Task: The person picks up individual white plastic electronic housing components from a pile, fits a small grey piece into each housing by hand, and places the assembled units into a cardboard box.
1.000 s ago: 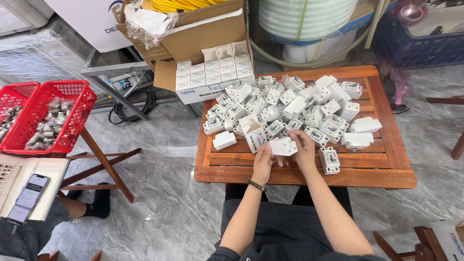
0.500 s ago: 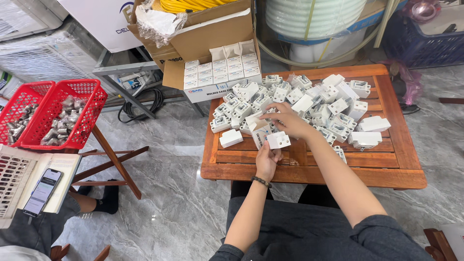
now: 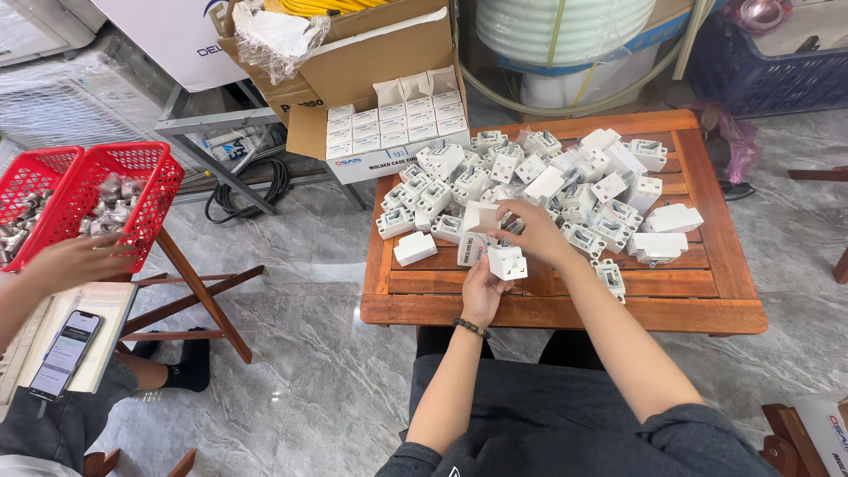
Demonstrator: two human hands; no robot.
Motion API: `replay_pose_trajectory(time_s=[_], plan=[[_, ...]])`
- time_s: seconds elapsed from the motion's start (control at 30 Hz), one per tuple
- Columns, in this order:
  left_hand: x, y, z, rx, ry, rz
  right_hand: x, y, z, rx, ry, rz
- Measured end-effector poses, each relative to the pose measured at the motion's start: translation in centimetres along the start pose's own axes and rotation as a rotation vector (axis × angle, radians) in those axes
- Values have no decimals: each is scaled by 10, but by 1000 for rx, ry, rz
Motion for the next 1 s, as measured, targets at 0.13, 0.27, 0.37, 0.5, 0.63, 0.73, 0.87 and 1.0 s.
replay_pose_trajectory(time_s=[0.13,0.27,0.37,0.5,0.63,0.73,0.87,1.0], plan=[[-5,-9,-7,26,13,-77,-18,1,-18,-125,29,153],[6,1,-10,46,23,-106,-8,28,-53,-269,49,63],[21,9,-8,62,39,-147,-11,42,-80,-338,42,-13],[32,10,-7,149,56,-87,-22,40,-104,-386,21,-118],[19,-12,-22,210,81,-95,-37,40,-116,-413,-55,-13],[10,-15,-26,247,80,-24,-39,34,-112,-360,-28,47],[-40,-66,-25,427,1,485,-33,25,-105,-309,-24,204],[-75,-129,-22,670,-228,1219,-23,17,-102,-296,-77,258]])
Point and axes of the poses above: each hand's wrist, its own z-axis towards the middle knuckle, its own y-axis out of the back of the hand, x = y × z, the point moved 10 cm from there along z, towards the middle knuckle, and after that the axes turned 5 degrees about -y, right-handed, at the moved point
